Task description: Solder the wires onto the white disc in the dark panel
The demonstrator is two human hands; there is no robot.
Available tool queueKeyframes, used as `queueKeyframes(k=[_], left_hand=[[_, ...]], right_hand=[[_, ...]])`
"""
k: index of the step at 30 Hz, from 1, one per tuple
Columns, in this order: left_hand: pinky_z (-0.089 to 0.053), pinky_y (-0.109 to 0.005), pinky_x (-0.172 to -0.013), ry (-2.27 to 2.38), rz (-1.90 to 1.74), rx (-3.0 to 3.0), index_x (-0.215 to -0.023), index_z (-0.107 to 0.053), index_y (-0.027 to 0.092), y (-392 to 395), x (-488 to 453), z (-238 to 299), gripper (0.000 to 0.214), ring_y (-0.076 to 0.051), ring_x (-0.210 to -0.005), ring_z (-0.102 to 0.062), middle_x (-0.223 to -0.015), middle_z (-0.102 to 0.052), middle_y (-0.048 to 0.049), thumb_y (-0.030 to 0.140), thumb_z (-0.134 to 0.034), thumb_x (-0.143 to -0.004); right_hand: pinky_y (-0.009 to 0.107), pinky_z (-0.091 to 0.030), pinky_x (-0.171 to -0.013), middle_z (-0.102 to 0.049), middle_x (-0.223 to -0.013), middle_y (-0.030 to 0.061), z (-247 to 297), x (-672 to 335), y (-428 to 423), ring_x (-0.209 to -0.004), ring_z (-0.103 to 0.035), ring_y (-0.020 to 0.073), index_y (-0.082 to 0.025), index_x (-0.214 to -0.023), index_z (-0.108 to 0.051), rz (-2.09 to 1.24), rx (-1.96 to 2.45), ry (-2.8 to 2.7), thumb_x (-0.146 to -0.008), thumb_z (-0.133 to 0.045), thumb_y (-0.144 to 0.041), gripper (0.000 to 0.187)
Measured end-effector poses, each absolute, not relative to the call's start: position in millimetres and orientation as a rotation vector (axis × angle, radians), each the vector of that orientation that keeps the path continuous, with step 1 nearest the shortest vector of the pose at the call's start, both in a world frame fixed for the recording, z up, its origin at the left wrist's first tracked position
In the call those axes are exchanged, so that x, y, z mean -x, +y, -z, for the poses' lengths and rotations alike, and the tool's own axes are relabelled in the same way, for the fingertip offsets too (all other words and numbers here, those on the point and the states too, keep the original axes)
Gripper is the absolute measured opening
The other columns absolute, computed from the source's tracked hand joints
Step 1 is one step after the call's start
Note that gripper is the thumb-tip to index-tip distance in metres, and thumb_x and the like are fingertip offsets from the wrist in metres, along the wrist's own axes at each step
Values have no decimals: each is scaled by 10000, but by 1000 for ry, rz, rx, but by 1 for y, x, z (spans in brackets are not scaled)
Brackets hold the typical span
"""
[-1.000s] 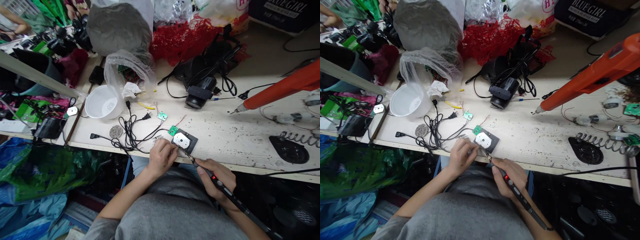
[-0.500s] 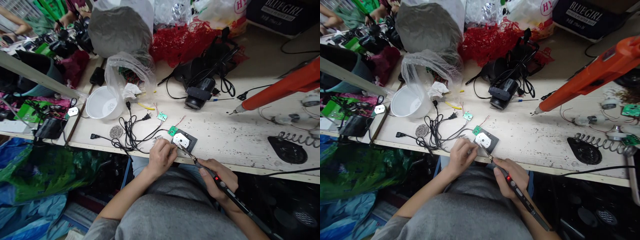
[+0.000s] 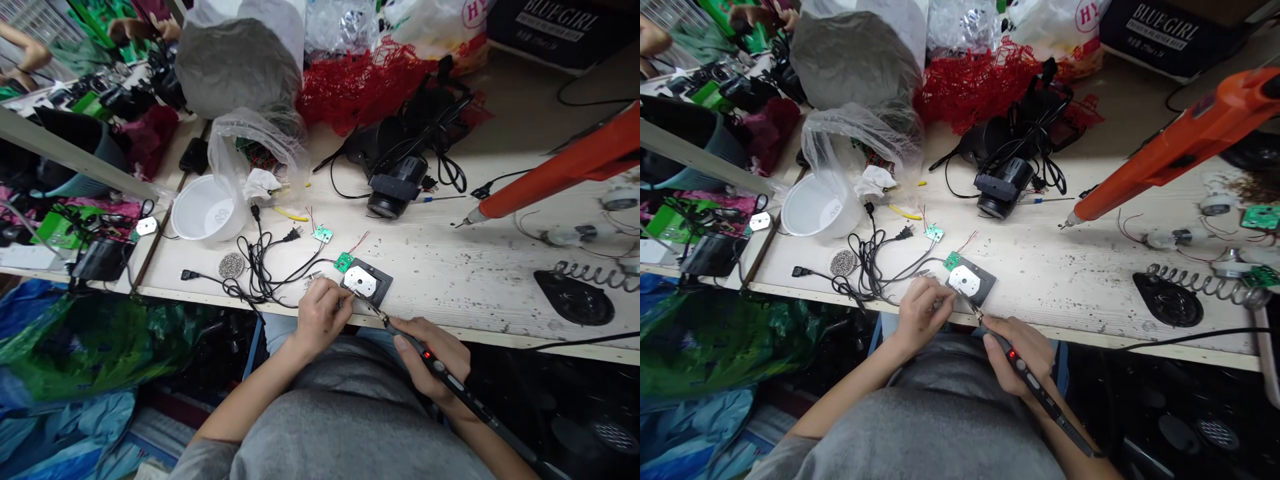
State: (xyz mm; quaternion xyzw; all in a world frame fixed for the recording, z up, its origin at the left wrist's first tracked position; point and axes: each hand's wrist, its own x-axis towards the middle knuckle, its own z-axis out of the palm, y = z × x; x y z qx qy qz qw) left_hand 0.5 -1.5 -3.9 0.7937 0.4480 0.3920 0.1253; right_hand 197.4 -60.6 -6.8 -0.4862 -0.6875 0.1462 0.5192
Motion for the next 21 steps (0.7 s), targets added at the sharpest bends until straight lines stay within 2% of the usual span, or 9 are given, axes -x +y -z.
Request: queueKeyframes(k=[21], left_hand=[[-471,-275,-666,1297,-1099,-2342,-946,-624,203,-2,2,6,55,-154,-747,-567,-797,-594,-18,151,-607,-939]], right_hand=[[260,-621,-602,-765,-867,24,7,-197,-59,-681,-731,171,-242,-1087,-697,-355,1210,-1656,-923,-595,-188,201]])
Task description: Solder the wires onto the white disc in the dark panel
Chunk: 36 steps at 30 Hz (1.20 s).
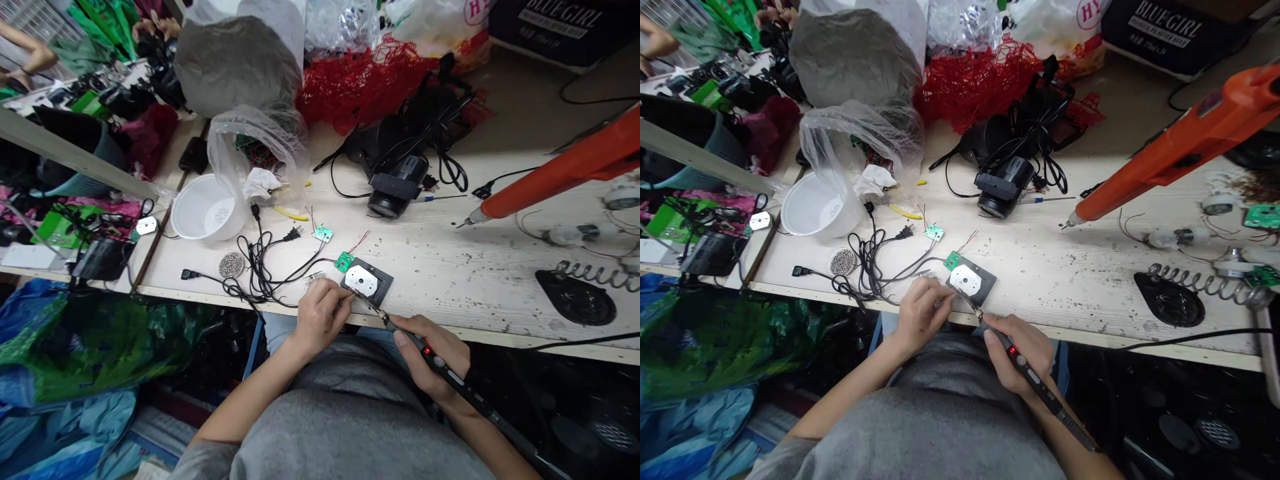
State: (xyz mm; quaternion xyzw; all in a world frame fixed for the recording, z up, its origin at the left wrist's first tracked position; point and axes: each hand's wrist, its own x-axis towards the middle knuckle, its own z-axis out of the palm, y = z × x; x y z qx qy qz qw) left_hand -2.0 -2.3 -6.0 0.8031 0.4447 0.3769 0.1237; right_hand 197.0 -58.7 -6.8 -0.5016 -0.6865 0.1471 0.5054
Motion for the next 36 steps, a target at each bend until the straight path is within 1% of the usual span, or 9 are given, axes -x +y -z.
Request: queueKeyframes(k=[5,12,17,25,32,36], left_hand=[[-475,-282,-669,1303,-1101,-2350,-941,-621,204,-2,2,6,55,-154,-744,-570,-793,-603,-18,151,-606,-941],[-473,-288,-667,1306,-1095,-2334,-926,-620,207,-3,1,7,49,-156,-742,-568,-790,-600,-17,174,-595,-953],[-471,-292,-672,1289,-1083,-2353,-913,-613,204,-2,1,6,56,-162,-747,-568,-783,-605,-20,163,-595,-946],[-470,-294,-667,1302,-1083,-2347,-897,-611,209,-2,1,6,72,-157,-738,-568,-778,-600,-16,165,-585,-947],[-479,-291,-672,1314,-1074,-2328,-895,-614,210,-2,1,6,75,-156,-745,-570,-784,-598,-17,162,-583,-944],[-494,-299,-674,1315,-1086,-2288,-953,-638,200,-5,0,2,33,-168,-769,-578,-819,-593,-34,198,-618,-927]], right_hand=[[260,-628,-624,-767,-885,23,4,-197,-58,-708,-740,173,-236,-1097,-702,-370,1188,-1660,-901,-609,-159,230],[266,-626,-603,-767,-868,25,-12,-199,-56,-704,-740,175,-246,-1103,-695,-387,1180,-1744,-874,-621,-102,281],[257,-605,-566,-754,-838,25,-5,-197,-57,-659,-718,163,-234,-1093,-694,-337,1157,-1703,-893,-607,-127,243],[265,-605,-561,-755,-846,11,2,-198,-60,-663,-719,170,-265,-1121,-704,-338,1179,-1653,-894,-611,-164,266],[262,-613,-606,-753,-876,19,-1,-200,-60,-705,-722,166,-243,-1115,-701,-357,1179,-1658,-895,-612,-143,257],[263,-605,-585,-750,-856,10,-4,-202,-60,-687,-720,170,-257,-1108,-704,-356,1192,-1643,-891,-614,-145,261]])
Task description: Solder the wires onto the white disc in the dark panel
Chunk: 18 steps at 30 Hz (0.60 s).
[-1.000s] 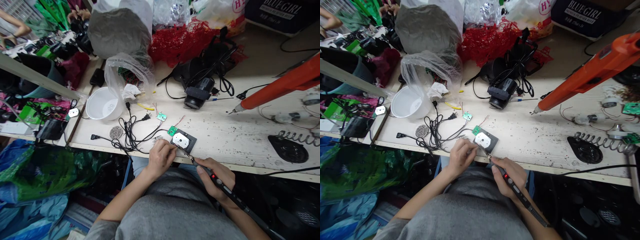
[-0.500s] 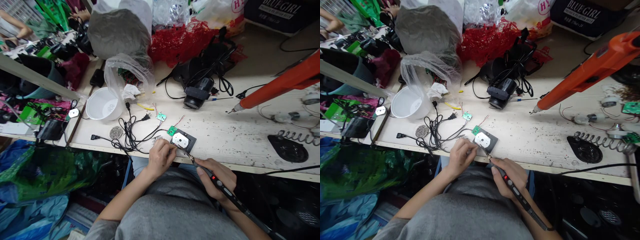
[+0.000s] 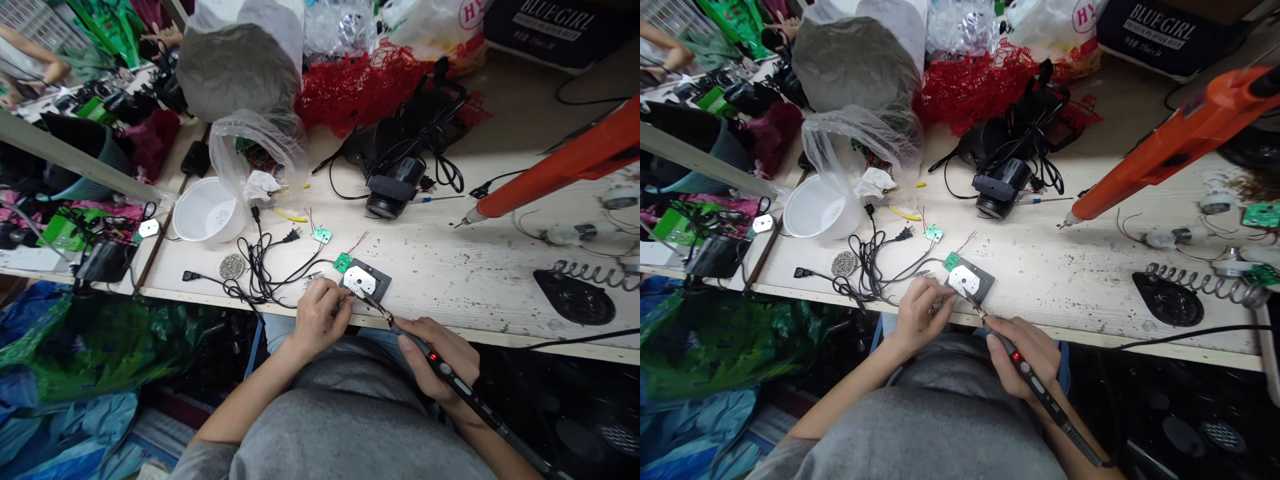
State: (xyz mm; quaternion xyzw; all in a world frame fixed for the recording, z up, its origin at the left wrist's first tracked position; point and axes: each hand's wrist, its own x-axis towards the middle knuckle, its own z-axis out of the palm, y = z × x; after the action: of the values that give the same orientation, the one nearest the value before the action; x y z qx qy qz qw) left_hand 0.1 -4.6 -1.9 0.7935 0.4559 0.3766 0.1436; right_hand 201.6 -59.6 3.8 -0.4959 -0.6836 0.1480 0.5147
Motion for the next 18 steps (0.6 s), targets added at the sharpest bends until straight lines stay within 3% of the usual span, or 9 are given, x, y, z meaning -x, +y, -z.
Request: queueKeyframes(k=[4,9,18], left_hand=[[-516,-313,-716,1304,-1105,-2225,-1021,-651,193,-1,4,-9,145,-186,-834,-604,-866,-619,-50,261,-687,-898],[-499,-275,-677,1474,-1131,-2199,-931,-666,185,30,26,-20,47,-153,-759,-607,-841,-658,-30,227,-646,-924],[-508,-265,-725,1602,-668,-2235,-854,-702,193,61,63,-37,125,-161,-761,-635,-839,-683,-31,194,-587,-903]], right_hand=[[257,-596,-590,-743,-860,12,-5,-206,-62,-687,-715,165,-247,-1113,-705,-338,1217,-1618,-890,-621,-148,257],[268,-594,-656,-736,-911,31,-9,-211,-69,-744,-708,165,-218,-1128,-701,-358,1277,-1564,-886,-640,-134,263],[305,-565,-671,-736,-921,24,-17,-219,-85,-729,-686,165,-240,-1118,-701,-326,1449,-1472,-909,-646,-149,234]])
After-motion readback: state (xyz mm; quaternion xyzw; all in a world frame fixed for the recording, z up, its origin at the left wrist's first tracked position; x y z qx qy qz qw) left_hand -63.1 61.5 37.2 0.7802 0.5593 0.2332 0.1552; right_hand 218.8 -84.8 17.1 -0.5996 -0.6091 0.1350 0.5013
